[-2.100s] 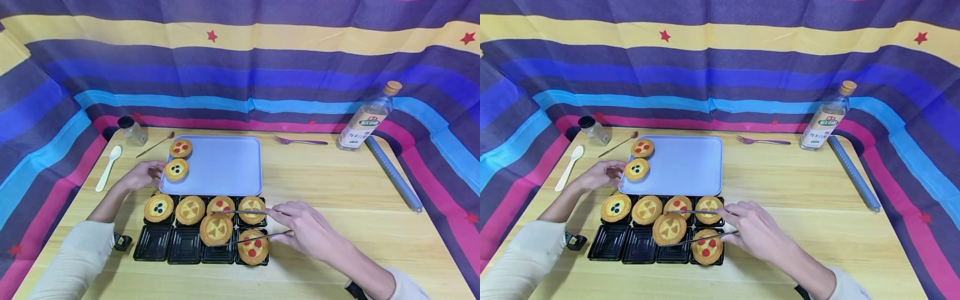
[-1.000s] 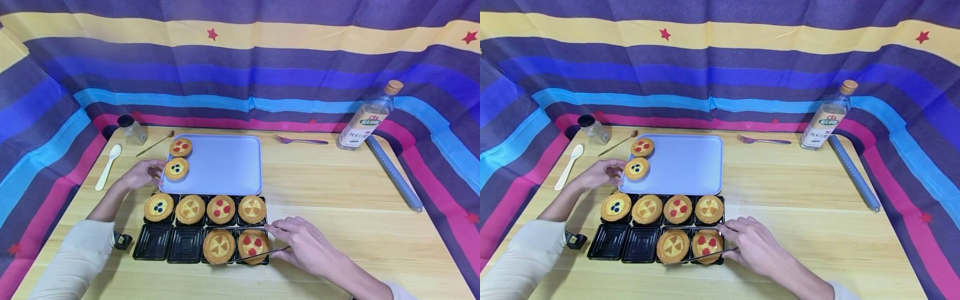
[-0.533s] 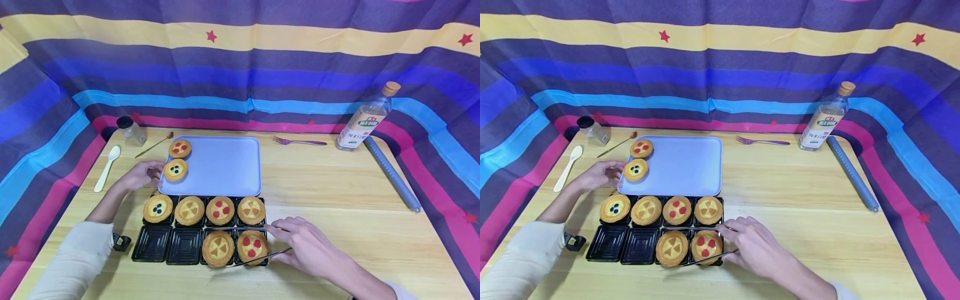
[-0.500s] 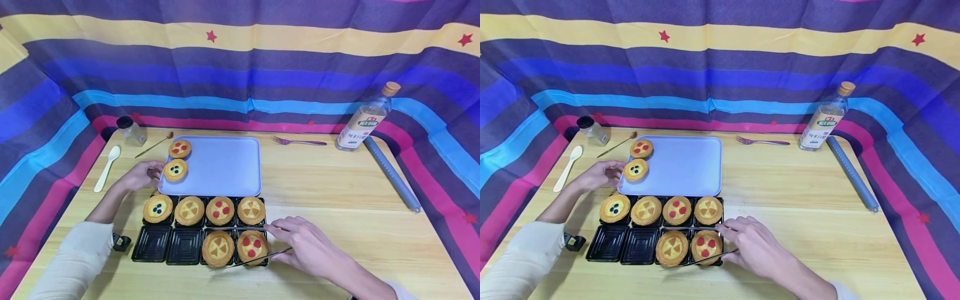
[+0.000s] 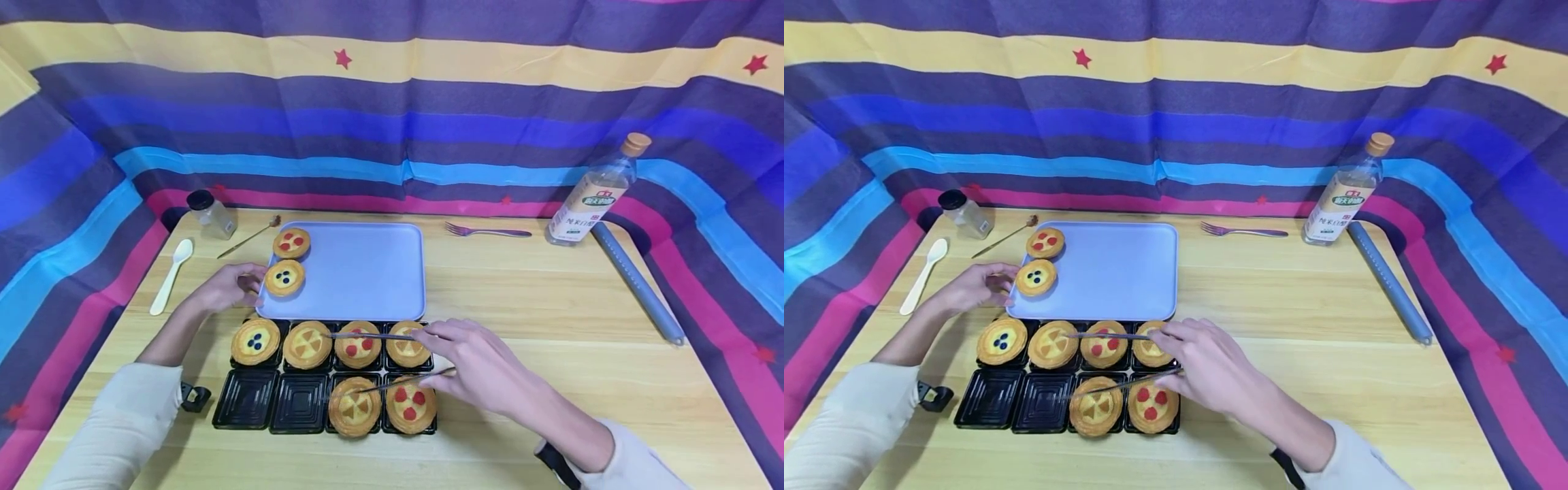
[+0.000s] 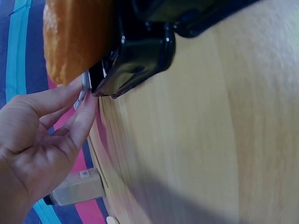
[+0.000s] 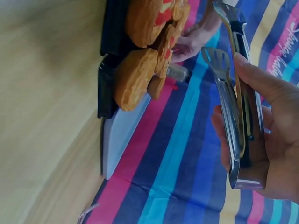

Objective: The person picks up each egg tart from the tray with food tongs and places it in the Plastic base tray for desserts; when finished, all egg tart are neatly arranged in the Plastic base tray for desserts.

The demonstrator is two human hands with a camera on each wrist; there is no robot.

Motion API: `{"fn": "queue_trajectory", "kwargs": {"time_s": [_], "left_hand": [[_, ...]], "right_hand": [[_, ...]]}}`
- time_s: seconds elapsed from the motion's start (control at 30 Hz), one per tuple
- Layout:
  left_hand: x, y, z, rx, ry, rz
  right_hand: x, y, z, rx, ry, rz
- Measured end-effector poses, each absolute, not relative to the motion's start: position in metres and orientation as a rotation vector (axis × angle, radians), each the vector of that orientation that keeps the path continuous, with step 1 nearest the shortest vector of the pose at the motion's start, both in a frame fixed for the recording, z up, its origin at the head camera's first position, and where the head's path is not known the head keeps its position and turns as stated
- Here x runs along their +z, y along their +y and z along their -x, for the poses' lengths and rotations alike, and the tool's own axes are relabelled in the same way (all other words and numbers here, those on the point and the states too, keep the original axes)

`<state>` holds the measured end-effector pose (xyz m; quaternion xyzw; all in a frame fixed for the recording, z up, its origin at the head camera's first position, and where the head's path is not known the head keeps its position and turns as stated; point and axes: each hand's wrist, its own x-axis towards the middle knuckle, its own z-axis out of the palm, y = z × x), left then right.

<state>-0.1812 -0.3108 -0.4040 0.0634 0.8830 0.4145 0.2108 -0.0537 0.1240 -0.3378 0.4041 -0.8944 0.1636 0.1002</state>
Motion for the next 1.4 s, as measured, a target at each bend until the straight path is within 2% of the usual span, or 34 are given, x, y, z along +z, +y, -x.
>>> {"fn": "queue_trajectory", "kwargs": {"time_s": [0.27, 0.77, 1.4], "left_hand": [[-0.402, -0.312, 0.180, 1.177, 2.440, -0.180], [-0.404, -0.311, 0.181, 1.158, 2.449, -0.149], [-0.405, -0.312, 0.182, 1.194, 2.426, -0.157]], "right_hand": [[-0.333, 0.096, 0.088, 0.489, -2.644, -1.165], [-0.353, 0.051, 0.152, 0.234, -2.711, -1.054], [-0.357, 0.001, 0.180, -0.003, -2.875, -1.052]]}}
